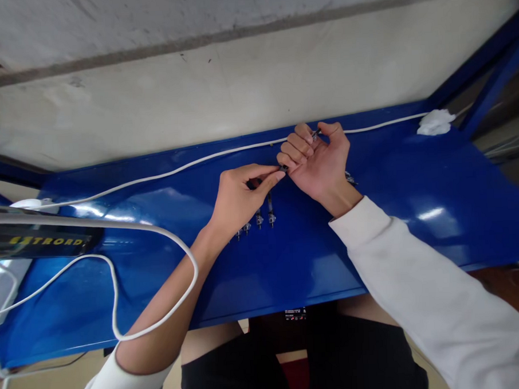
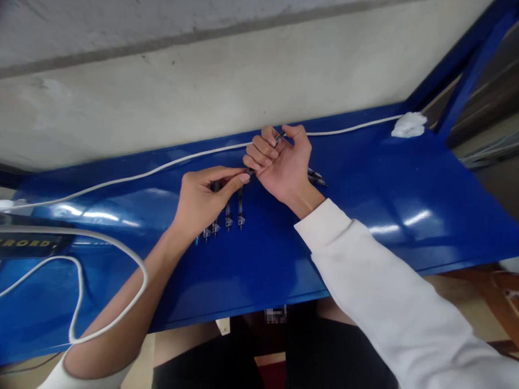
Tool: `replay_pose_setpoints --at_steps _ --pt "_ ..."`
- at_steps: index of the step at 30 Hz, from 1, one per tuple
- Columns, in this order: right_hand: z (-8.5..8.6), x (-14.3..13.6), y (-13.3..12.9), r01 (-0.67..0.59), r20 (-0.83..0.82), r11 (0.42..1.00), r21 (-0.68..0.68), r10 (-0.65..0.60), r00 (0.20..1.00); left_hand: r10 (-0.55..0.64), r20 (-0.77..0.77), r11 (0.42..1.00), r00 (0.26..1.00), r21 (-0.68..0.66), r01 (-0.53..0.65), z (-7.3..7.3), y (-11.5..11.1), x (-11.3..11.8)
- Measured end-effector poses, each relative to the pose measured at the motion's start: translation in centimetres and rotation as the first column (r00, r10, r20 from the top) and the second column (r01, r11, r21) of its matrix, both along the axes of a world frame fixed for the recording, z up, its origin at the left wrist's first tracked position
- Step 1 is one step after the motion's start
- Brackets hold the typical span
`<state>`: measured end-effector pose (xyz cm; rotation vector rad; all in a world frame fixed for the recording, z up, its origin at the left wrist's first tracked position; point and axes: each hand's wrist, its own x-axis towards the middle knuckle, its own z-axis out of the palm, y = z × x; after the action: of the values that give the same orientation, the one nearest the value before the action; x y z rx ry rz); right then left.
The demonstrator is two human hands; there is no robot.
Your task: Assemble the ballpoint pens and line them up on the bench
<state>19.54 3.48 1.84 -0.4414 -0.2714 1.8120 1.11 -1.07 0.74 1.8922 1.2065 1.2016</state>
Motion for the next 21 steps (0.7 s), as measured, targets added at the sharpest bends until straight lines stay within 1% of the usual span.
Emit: replay_pose_setpoints --at_steps 2,4,8,10,12,16,19,21 --pt "-0.1 0.0 0.0 0.004 0.003 1.0 0.03 -0.004 1.0 -0.033 -0.012 0.999 0.999 0.004 0.033 -0.2 0.1 -0.1" --pt "-0.1 0.0 0.1 0.016 0.048 0.998 0.058 -0.019 0.999 -0.055 -0.009 0.998 0.998 0.032 0.056 -0.5 0.1 -0.2" --pt "-0.1 -0.2 0.2 0.034 0.244 0.996 0.087 -0.054 0.968 -0.044 0.015 0.995 0.999 0.094 0.042 -0.9 0.1 -0.2" --pt "-0.1 -0.3 0.1 0.036 0.309 0.994 0.107 -0.068 0.948 -0.027 0.002 0.994 1.0 0.108 0.027 -0.9 0.0 -0.1" --pt "0.0 -0.5 0.0 0.04 0.308 0.99 0.133 -0.08 0.948 -0.019 -0.029 0.991 0.999 0.135 0.023 -1.0 -0.1 -0.1" --pt "0.2 -0.9 -0.3 0.058 0.23 0.987 0.152 -0.093 0.969 -0.005 -0.118 0.979 0.993 0.204 0.029 -1.5 -0.1 -0.2" --pt "0.2 -1.1 -0.2 0.067 0.275 0.992 0.111 -0.096 0.957 0.012 -0.168 0.97 0.986 0.24 0.029 -2.0 0.2 -0.5" --pt "0.2 -1.2 -0.1 0.051 0.304 0.994 0.1 -0.079 0.949 0.033 -0.188 0.964 0.982 0.267 0.018 -2.2 0.4 -0.8"
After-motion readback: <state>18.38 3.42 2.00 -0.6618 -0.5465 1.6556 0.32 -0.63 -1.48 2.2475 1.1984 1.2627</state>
